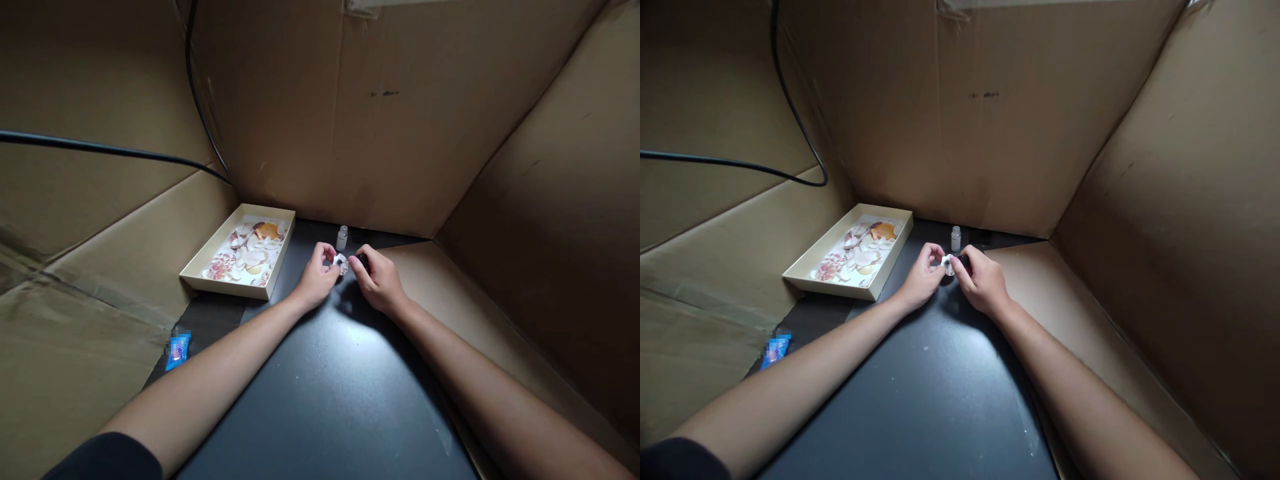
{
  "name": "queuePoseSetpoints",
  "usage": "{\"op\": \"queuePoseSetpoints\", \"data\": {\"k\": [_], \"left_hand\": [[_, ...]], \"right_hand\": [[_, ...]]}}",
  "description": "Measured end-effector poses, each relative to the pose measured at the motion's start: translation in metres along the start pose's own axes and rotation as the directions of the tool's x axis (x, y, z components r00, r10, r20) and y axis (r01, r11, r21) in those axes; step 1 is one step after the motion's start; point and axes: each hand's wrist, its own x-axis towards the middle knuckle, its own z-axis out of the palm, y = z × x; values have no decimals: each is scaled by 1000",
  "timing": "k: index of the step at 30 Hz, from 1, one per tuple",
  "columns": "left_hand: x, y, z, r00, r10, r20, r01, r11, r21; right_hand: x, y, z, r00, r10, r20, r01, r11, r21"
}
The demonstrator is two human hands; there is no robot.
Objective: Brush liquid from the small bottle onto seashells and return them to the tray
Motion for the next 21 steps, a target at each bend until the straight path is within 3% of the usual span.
{"op": "queuePoseSetpoints", "data": {"k": [10,21], "left_hand": [[1,-3,-1,1000,6,2,-6,1000,13],[2,-6,-1,1000,27,0,-27,999,33]], "right_hand": [[0,-1,-1,1000,6,-1,-6,998,-70],[2,4,0,997,49,-57,-49,999,0]]}}
